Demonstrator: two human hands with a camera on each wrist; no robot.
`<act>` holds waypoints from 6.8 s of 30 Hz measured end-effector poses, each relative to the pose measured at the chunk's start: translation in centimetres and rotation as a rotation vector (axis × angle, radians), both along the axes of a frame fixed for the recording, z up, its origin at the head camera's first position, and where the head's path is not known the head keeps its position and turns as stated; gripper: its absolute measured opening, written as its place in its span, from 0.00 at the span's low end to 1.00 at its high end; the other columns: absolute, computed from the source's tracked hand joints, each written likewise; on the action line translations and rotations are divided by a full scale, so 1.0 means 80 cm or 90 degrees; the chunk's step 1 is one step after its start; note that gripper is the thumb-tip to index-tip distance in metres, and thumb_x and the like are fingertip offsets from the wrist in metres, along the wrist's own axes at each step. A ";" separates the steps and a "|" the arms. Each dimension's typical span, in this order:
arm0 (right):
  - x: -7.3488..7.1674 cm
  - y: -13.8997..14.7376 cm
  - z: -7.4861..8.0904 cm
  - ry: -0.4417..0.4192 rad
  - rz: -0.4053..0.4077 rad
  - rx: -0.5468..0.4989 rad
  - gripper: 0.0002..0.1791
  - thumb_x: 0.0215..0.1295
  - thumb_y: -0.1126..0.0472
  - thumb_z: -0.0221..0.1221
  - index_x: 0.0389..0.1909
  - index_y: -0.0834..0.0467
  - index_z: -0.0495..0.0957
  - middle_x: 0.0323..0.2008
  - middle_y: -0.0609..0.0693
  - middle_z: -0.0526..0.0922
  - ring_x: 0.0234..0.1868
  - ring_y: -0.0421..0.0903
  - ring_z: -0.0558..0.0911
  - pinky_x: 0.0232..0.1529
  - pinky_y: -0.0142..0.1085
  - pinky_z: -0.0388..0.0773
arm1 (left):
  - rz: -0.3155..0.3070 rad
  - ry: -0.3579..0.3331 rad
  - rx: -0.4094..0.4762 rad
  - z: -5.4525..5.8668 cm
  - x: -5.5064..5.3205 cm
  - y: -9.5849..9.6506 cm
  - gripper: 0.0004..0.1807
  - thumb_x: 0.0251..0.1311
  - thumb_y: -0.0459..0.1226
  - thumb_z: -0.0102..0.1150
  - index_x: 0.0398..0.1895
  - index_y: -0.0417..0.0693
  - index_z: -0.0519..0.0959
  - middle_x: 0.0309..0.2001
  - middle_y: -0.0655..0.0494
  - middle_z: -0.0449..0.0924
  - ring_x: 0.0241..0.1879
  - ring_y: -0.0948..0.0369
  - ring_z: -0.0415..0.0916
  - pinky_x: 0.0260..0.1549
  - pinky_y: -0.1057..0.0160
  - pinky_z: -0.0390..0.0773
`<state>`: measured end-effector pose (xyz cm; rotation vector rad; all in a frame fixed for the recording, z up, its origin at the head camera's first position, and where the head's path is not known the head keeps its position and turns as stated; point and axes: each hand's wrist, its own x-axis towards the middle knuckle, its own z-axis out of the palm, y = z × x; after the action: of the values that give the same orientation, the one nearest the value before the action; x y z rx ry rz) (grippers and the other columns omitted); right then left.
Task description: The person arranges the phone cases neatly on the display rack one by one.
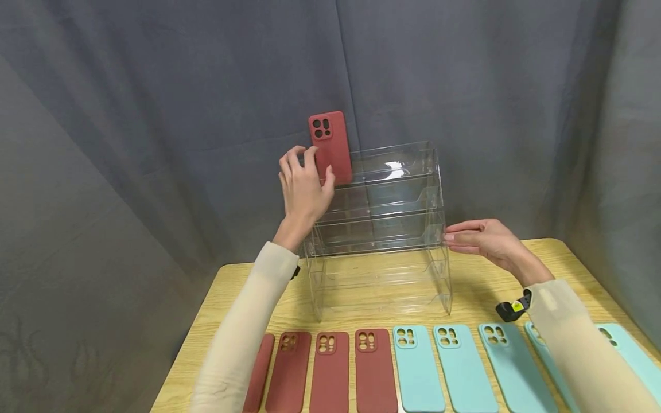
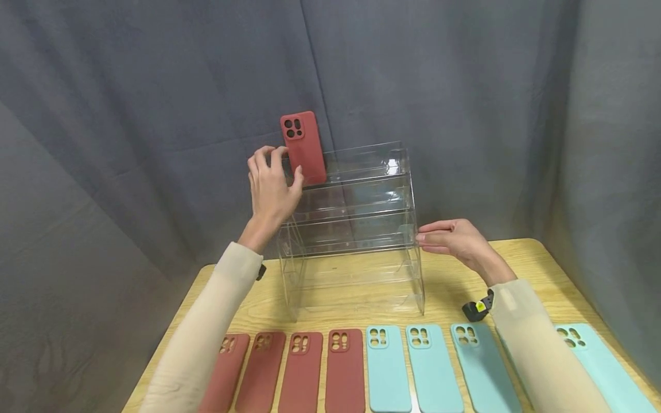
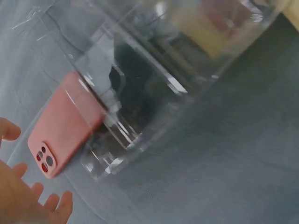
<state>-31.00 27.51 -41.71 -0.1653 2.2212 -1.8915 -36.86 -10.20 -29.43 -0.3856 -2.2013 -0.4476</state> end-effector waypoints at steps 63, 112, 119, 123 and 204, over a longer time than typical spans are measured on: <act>0.018 -0.005 0.000 -0.004 -0.023 -0.025 0.40 0.69 0.57 0.70 0.73 0.74 0.64 0.44 0.32 0.89 0.49 0.33 0.90 0.54 0.31 0.87 | 0.048 -0.518 -0.159 -0.290 0.240 -0.253 0.27 0.63 0.47 0.74 0.64 0.52 0.81 0.64 0.45 0.81 0.68 0.41 0.74 0.57 0.33 0.79; 0.019 -0.002 -0.003 -0.005 -0.032 0.005 0.43 0.68 0.53 0.71 0.73 0.72 0.65 0.42 0.30 0.88 0.47 0.32 0.89 0.54 0.30 0.87 | 0.069 -0.620 -0.134 -0.284 0.209 -0.261 0.37 0.55 0.49 0.77 0.67 0.46 0.80 0.59 0.41 0.81 0.47 0.53 0.80 0.46 0.46 0.85; 0.019 -0.004 -0.003 -0.009 -0.031 -0.005 0.43 0.67 0.53 0.72 0.73 0.72 0.65 0.44 0.32 0.89 0.48 0.32 0.89 0.55 0.31 0.87 | 0.084 -0.604 -0.134 -0.286 0.208 -0.259 0.37 0.49 0.49 0.76 0.64 0.48 0.82 0.51 0.46 0.81 0.38 0.57 0.73 0.32 0.54 0.79; 0.018 -0.005 -0.004 -0.011 -0.029 -0.009 0.42 0.68 0.54 0.71 0.73 0.72 0.65 0.43 0.32 0.89 0.48 0.32 0.89 0.55 0.31 0.86 | 0.082 -0.593 -0.136 -0.287 0.208 -0.260 0.36 0.47 0.48 0.77 0.63 0.49 0.83 0.49 0.47 0.80 0.35 0.58 0.72 0.28 0.56 0.76; 0.015 -0.002 -0.002 -0.014 -0.010 -0.005 0.41 0.70 0.58 0.70 0.74 0.74 0.63 0.43 0.33 0.89 0.47 0.33 0.89 0.54 0.30 0.87 | -0.123 0.023 -0.167 -0.028 0.103 -0.016 0.34 0.54 0.49 0.71 0.67 0.55 0.80 0.58 0.47 0.79 0.60 0.49 0.77 0.37 0.50 0.89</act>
<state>-29.81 27.38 -41.86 -0.1283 2.2076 -1.9019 -28.64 -11.51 -31.71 -0.7462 -2.2020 -0.2510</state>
